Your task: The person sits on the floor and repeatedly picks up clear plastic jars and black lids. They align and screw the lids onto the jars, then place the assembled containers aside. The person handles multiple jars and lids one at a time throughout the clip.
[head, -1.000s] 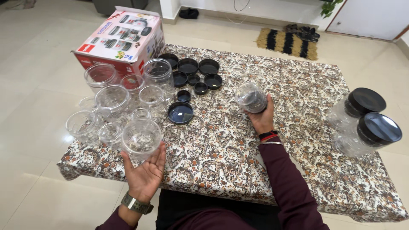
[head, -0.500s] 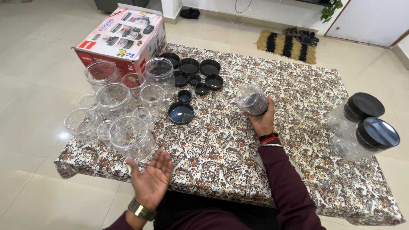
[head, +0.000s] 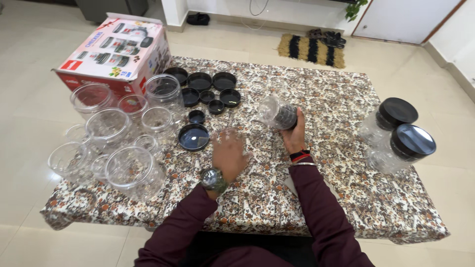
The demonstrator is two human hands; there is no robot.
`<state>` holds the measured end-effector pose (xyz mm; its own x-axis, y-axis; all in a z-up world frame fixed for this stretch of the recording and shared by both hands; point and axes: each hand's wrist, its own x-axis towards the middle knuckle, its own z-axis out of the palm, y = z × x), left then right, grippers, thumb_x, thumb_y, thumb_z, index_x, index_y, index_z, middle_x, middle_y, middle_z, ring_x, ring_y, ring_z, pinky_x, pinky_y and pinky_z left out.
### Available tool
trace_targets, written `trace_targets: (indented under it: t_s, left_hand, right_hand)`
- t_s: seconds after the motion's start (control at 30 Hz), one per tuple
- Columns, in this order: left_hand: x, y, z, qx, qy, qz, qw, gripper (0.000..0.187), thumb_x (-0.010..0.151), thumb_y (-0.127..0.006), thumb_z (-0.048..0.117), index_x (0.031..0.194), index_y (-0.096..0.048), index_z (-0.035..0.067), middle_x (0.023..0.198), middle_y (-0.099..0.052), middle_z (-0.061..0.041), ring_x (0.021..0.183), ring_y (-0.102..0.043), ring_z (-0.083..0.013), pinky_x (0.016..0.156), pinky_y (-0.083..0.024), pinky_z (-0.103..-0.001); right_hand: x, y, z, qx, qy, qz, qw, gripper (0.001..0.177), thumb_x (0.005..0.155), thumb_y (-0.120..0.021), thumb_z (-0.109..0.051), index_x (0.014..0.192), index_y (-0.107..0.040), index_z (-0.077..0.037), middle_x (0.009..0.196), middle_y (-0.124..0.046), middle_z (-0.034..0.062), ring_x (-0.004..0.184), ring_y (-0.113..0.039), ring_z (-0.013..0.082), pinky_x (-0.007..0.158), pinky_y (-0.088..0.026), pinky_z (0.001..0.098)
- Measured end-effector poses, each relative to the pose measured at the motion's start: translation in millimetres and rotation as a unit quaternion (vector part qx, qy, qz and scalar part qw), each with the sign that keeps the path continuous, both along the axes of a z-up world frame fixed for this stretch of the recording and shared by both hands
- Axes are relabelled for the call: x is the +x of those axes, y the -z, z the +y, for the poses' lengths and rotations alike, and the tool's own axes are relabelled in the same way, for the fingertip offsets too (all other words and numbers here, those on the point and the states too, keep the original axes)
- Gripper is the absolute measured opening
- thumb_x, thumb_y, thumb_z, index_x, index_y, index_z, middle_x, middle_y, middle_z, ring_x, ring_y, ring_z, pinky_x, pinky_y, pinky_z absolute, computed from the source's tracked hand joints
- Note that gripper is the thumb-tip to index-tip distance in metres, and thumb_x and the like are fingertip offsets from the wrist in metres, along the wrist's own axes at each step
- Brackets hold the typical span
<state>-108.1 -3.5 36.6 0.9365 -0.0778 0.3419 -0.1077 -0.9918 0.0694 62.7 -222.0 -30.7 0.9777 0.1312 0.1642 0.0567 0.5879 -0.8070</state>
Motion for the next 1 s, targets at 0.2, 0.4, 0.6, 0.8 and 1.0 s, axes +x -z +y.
trace_targets:
  t_s: [0.2, 0.4, 0.6, 0.8, 1.0]
  left_hand:
    - [10, 26, 55, 0.027, -0.224, 0.068, 0.972, 0.048, 0.087, -0.072, 0.026, 0.126, -0.063, -0.001, 0.130, -0.062, -0.020, 0.118, -0.061, -0.0317, 0.102, -0.045, -0.051]
    - [4, 15, 62, 0.037, -0.181, 0.114, 0.976, 0.040, 0.084, -0.076, 0.016, 0.121, -0.066, 0.005, 0.118, -0.068, -0.012, 0.111, -0.065, -0.0272, 0.100, -0.045, -0.048]
    - [37, -27, 42, 0.007, -0.094, -0.003, 0.996, 0.038, 0.080, -0.073, 0.013, 0.117, -0.067, 0.010, 0.118, -0.067, -0.011, 0.113, -0.063, -0.0281, 0.094, -0.045, -0.049]
    - [149, -78, 56, 0.016, -0.086, -0.096, 0.992, 0.026, 0.089, -0.062, 0.017, 0.113, -0.070, 0.012, 0.110, -0.069, -0.011, 0.105, -0.064, -0.0302, 0.085, -0.048, -0.051]
    - [186, -139, 85, 0.031, -0.130, -0.025, 0.991, 0.018, 0.093, -0.063, 0.017, 0.097, -0.080, 0.012, 0.104, -0.077, -0.013, 0.099, -0.073, -0.0337, 0.096, -0.051, -0.051]
  right_hand:
    - [4, -5, 1, 0.019, 0.042, 0.055, 0.997, 0.067, 0.099, -0.047, -0.055, 0.144, -0.038, -0.006, 0.139, -0.052, 0.0218, 0.127, -0.057, 0.0334, 0.102, -0.057, 0.0508]
    - [0, -10, 4, 0.002, 0.015, 0.042, 0.999, 0.069, 0.100, -0.047, -0.057, 0.144, -0.039, -0.003, 0.140, -0.051, 0.0239, 0.130, -0.057, 0.0352, 0.103, -0.057, 0.0508]
    - [-5, -16, 4, -0.002, 0.019, 0.045, 0.999, 0.067, 0.099, -0.046, -0.057, 0.141, -0.041, -0.005, 0.137, -0.052, 0.0219, 0.127, -0.057, 0.0338, 0.100, -0.058, 0.0493]
    - [-7, -14, 3, -0.031, -0.001, 0.006, 0.999, 0.067, 0.100, -0.047, -0.059, 0.137, -0.048, -0.004, 0.131, -0.056, 0.0203, 0.122, -0.060, 0.0313, 0.096, -0.058, 0.0498]
    - [-4, -16, 5, -0.031, 0.003, 0.042, 0.999, 0.067, 0.097, -0.050, -0.059, 0.134, -0.050, -0.004, 0.128, -0.059, 0.0185, 0.119, -0.061, 0.0302, 0.097, -0.059, 0.0521]
